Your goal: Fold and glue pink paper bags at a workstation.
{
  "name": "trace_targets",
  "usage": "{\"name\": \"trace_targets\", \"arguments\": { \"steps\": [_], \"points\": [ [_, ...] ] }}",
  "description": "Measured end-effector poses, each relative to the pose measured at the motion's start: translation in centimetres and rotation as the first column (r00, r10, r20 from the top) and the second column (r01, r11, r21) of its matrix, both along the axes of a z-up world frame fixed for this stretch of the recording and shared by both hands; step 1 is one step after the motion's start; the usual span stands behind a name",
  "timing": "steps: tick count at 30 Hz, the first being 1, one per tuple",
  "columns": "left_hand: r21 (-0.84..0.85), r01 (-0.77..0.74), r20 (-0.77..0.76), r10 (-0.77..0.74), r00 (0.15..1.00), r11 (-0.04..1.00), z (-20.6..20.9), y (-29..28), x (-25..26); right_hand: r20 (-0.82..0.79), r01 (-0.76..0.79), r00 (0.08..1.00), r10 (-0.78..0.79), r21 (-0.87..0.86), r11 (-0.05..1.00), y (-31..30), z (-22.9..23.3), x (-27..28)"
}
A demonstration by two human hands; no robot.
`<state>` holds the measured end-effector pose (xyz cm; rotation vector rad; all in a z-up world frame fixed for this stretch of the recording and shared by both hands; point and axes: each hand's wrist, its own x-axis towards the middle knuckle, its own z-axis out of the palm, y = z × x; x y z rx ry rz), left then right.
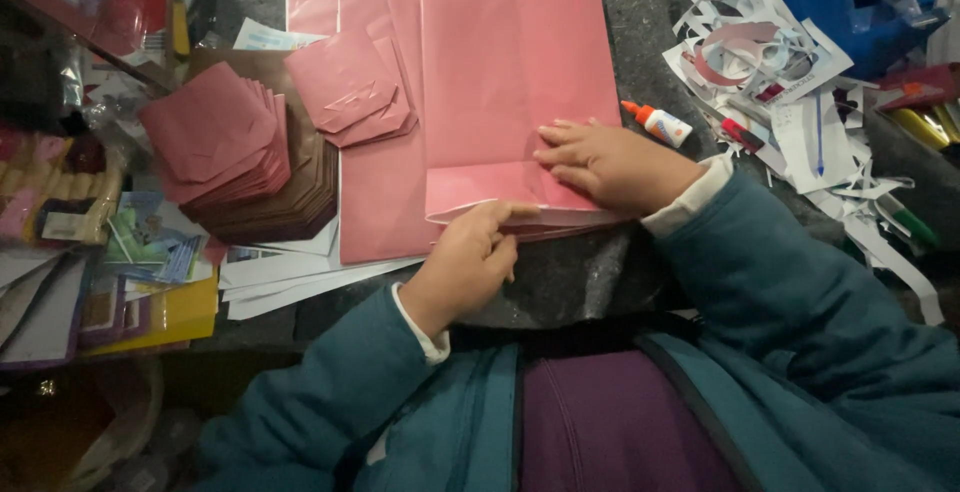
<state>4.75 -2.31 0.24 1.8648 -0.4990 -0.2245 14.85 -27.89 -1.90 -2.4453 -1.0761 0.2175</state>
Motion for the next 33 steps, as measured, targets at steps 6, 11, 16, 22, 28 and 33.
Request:
{"name": "trace_targets", "arguments": {
  "steps": [6, 11, 16, 22, 28, 33],
  "points": [
    [0.305, -0.227, 0.512, 0.041, 0.858, 0.925, 0.4, -0.9, 0.8, -0.223, 0.247, 0.955, -0.198, 0.223, 0.943, -1.7, 3.8, -0.7],
    [0.492, -0.237, 0.438, -0.004, 0.899, 0.838, 4.2, -1.6, 1.8, -0.446, 0.46, 0.826, -0.345, 0.18, 0.87, -2.9, 5.7, -2.5],
    [0.644, -0.181, 0.401, -0.127, 0.907, 0.743, 5.3, -2.0, 4.1, -0.282, 0.413, 0.905, -0.319, 0.4, 0.818, -4.4, 4.9, -4.1],
    [0.746, -0.064, 0.29, -0.236, 0.928, 0.663, 4.8, -2.3, 7.5, -0.313, 0.592, 0.805, -0.504, 0.474, 0.652, -4.2, 3.1, -5.2],
    [0.924, 0.118, 0.051, -0.422, 0.905, 0.364, 8.4, -3.8, 8.1, -0.241, 0.524, 0.849, -0.47, 0.494, 0.694, -3.6, 1.7, -5.0],
    [0.962, 0.143, 0.037, -0.633, 0.773, 0.232, 10.1, -5.0, 9.1, -0.081, 0.481, 0.866, -0.493, 0.4, 0.78, -3.8, 0.9, -4.9]
  ]
}}
